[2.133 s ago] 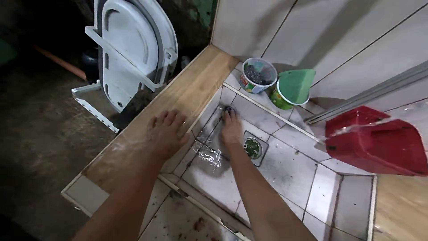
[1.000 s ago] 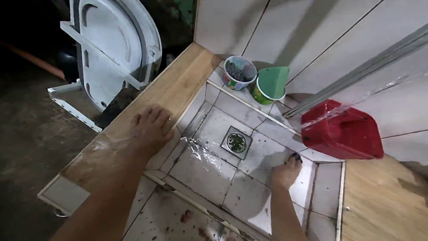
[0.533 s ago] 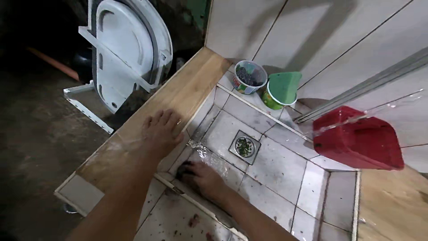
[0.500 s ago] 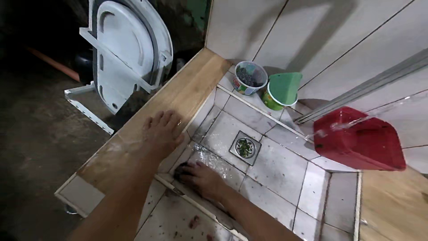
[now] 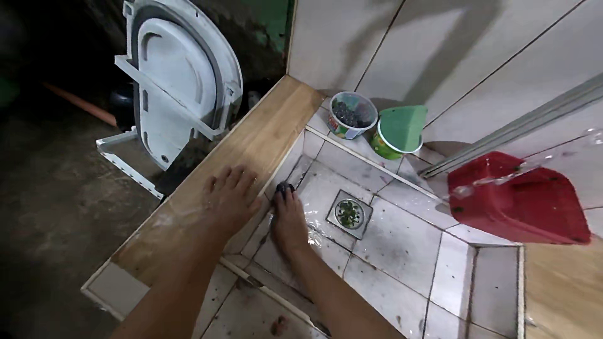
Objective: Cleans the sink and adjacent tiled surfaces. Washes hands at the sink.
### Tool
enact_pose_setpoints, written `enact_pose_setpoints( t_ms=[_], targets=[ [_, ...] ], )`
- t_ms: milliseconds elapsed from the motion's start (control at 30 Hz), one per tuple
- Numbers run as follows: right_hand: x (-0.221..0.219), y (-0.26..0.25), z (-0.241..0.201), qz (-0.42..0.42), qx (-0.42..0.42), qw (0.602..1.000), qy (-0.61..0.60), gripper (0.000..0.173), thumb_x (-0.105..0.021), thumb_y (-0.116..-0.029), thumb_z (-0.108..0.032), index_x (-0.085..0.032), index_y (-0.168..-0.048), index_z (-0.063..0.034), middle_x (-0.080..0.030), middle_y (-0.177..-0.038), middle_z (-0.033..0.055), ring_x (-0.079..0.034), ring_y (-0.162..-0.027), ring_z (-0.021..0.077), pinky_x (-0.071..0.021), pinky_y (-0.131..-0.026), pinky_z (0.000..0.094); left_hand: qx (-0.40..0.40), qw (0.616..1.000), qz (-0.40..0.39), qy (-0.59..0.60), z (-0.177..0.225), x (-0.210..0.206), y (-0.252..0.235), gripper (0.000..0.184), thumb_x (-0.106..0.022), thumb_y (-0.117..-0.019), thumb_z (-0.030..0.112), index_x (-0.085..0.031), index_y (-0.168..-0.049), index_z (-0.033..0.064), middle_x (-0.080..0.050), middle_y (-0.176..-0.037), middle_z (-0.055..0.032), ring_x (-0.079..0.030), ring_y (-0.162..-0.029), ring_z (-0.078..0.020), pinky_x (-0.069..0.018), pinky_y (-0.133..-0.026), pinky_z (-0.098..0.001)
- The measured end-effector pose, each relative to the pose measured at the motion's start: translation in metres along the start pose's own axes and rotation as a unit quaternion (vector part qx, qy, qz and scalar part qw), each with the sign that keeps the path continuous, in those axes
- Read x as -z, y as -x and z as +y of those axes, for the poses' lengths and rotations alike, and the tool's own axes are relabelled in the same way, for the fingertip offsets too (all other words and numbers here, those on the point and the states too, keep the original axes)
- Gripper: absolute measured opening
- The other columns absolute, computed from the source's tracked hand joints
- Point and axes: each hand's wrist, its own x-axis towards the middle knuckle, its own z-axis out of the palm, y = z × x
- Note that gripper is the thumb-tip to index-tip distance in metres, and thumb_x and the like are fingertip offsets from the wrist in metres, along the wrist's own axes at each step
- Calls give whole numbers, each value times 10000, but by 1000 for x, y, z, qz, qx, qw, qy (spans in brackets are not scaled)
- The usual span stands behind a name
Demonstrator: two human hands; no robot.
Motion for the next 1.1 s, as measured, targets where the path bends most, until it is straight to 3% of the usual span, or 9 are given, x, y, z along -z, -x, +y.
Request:
enact_pose_setpoints(
  t_ms=[100, 200, 367, 467, 600, 767, 900, 1033, 1100],
  targets=[
    [18, -28, 4, -75, -51, 996, 7, 533, -523, -1019, -114, -438, -1544, -80, -310, -1649, 214, -268, -1542, 385, -240, -1250, 544, -11, 1000, 8, -4, -2, -3, 2, 602, -512, -990, 535, -496, -1509, 231, -408, -1608, -81, -353, -1488, -356, -271, -1163, -639],
    [25, -61, 30, -15, -120, 992, 21, 548, -476, -1030, -116, -411, -1574, -114, -325, -1655, 170, -306, -1532, 360, -285, -1220, 577, -5, 1000, -1, 0, 1, 0, 3, 597, -528, -995, 533, -495, -1512, 236, -392, -1618, -77, -342, -1495, -349, -259, -1173, -631],
    [21, -62, 20, 35, -260, 965, 6, 570, -432, -1048, -139, -311, -1589, -5, -200, -1679, 246, -182, -1565, 403, -178, -1258, 566, 5, 1000, 1, 4, 1, -2, 2, 587, -552, -982, 524, -507, -1500, 251, -409, -1609, -68, -342, -1499, -333, -252, -1179, -625],
    [12, -54, 3, -36, -174, 984, 24, 665, -539, -989, -77, -296, -1607, -49, -195, -1687, 225, -178, -1569, 390, -185, -1262, 542, 8, 1000, -3, 9, 3, -1, 1, 582, -551, -984, 524, -508, -1498, 256, -404, -1612, -59, -332, -1504, -330, -243, -1184, -621],
    [24, -67, 37, -18, -99, 994, 42, 562, -463, -1039, -101, -356, -1589, -60, -283, -1661, 216, -258, -1549, 374, -222, -1260, 523, 10, 1000, -21, 11, 3, 3, 2, 595, -571, -990, 510, -488, -1517, 248, -375, -1630, -70, -306, -1517, -334, -228, -1192, -619],
    [55, -47, 72, 7, -207, 977, 52, 566, -469, -1006, -18, -378, -1565, -21, -282, -1654, 236, -275, -1534, 408, -273, -1227, 568, 0, 1000, -2, 14, 2, 0, 2, 584, -565, -989, 516, -506, -1501, 240, -404, -1613, -83, -337, -1503, -339, -256, -1181, -622],
    [51, -29, 49, -33, -271, 960, 67, 658, -546, -976, -50, -294, -1578, 39, -207, -1653, 306, -220, -1536, 464, -246, -1229, 584, -3, 1000, 1, 14, 4, 2, 2, 580, -562, -993, 493, -504, -1503, 222, -413, -1604, -99, -349, -1493, -356, -263, -1171, -641],
    [48, -39, 33, -127, -117, 983, 61, 680, -599, -974, -78, -314, -1587, -5, -201, -1674, 260, -206, -1551, 434, -256, -1238, 564, -3, 1000, -1, 16, 6, 5, 3, 585, -560, -998, 492, -500, -1509, 213, -412, -1604, -108, -350, -1493, -360, -258, -1174, -643],
    [59, -46, 55, -131, -42, 988, 70, 577, -559, -1004, -65, -403, -1559, -54, -293, -1656, 213, -300, -1525, 402, -309, -1218, 550, -1, 1000, -8, 13, 5, 5, 3, 582, -560, -1000, 499, -493, -1514, 234, -400, -1615, -93, -338, -1501, -351, -252, -1184, -630]
  ],
)
